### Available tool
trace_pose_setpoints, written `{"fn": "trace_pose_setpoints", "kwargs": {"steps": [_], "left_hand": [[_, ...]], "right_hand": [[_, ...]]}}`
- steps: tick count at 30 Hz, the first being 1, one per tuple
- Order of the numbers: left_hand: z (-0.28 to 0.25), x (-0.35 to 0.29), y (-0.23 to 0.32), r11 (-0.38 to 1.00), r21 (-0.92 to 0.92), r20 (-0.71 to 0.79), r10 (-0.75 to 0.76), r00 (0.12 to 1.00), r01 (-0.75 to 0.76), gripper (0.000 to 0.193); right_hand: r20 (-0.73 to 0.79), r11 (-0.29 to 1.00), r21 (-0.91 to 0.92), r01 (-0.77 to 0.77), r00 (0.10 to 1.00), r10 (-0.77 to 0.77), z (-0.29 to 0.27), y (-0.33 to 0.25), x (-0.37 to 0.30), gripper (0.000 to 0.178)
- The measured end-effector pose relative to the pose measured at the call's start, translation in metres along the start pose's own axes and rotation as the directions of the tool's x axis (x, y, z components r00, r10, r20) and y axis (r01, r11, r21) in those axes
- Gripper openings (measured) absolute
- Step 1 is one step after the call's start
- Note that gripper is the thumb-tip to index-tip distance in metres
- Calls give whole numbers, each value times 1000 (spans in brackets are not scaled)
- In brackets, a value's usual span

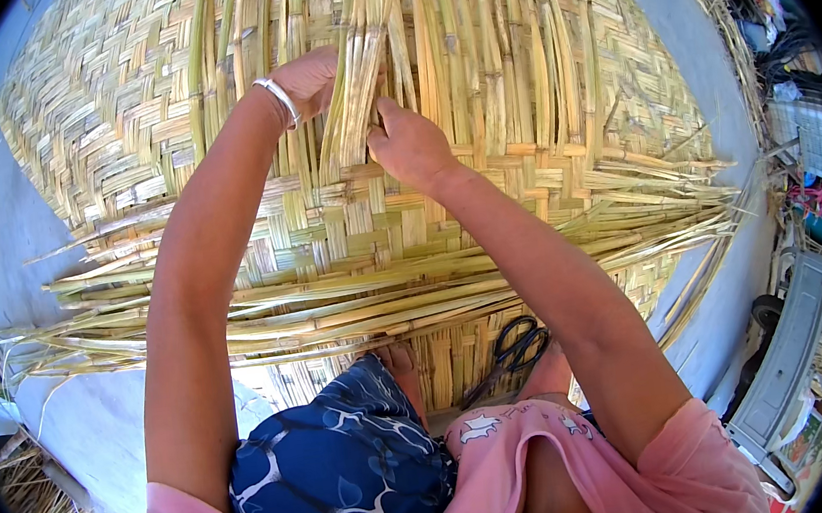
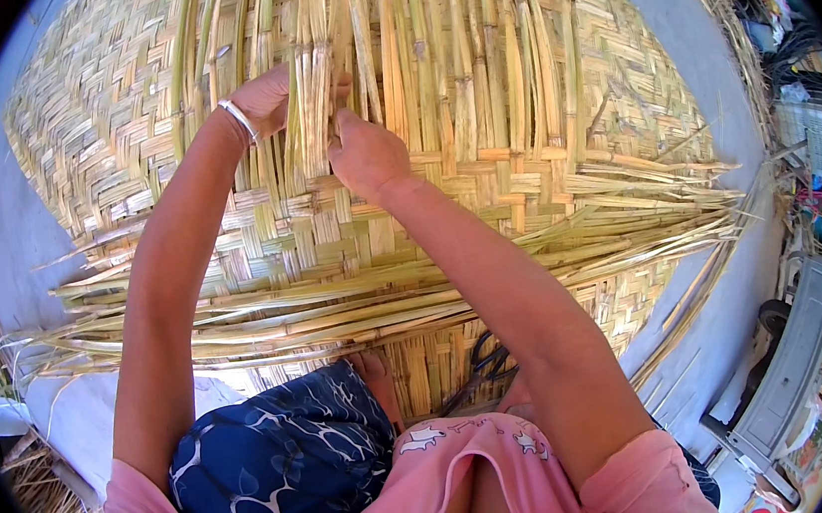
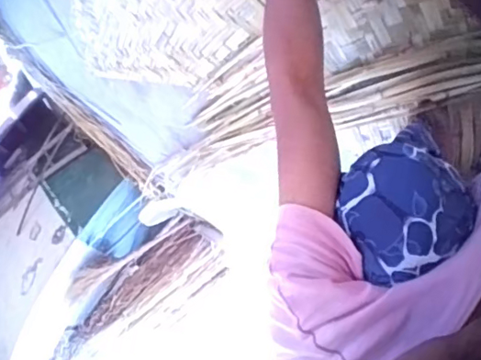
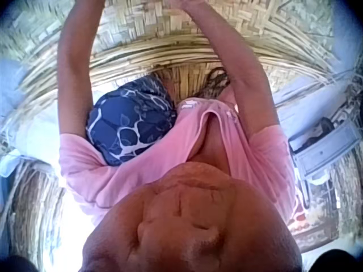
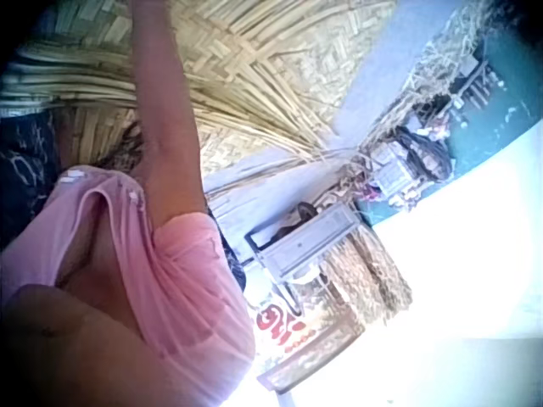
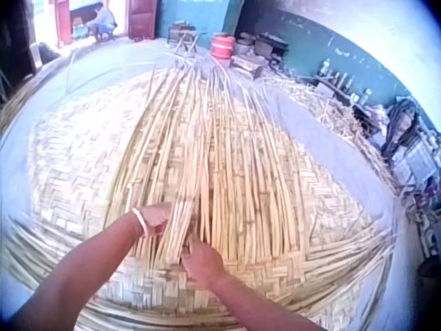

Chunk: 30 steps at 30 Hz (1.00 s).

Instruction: The person weaves a large circular basket using dried palm leaves. They sit on the floor and interlace the leaves by hand, occasionally using scissors to trim excess material.

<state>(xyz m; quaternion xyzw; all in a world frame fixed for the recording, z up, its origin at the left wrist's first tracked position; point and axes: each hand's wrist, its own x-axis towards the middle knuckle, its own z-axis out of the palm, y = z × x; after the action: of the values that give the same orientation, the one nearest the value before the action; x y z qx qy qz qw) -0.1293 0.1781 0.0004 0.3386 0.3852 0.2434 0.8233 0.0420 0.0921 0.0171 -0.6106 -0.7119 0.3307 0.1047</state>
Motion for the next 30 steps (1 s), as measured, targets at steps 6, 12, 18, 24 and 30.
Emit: {"fn": "trace_pose_setpoints", "kwargs": {"steps": [6,12,18,24,30], "left_hand": [[4,-15,11,984,-12,-185,170,968,-175,40],[-10,-56,-17,914,-158,-593,215,776,-374,23],[3,-117,-64,885,-240,-795,56,605,-398,21],[16,-139,-75,890,-268,-819,-9,574,-369,15],[-38,-178,-33,917,-265,-571,99,815,-298,26]], "right_hand": [[332,987,137,87,935,-128,-16,17,18,34],[246,958,280,59,960,-131,-7,24,15,34],[89,952,289,104,987,-134,6,23,-6,18],[-54,843,-156,516,847,-528,21,27,-39,23],[-15,761,-312,568,798,-602,22,25,-48,31]]}}
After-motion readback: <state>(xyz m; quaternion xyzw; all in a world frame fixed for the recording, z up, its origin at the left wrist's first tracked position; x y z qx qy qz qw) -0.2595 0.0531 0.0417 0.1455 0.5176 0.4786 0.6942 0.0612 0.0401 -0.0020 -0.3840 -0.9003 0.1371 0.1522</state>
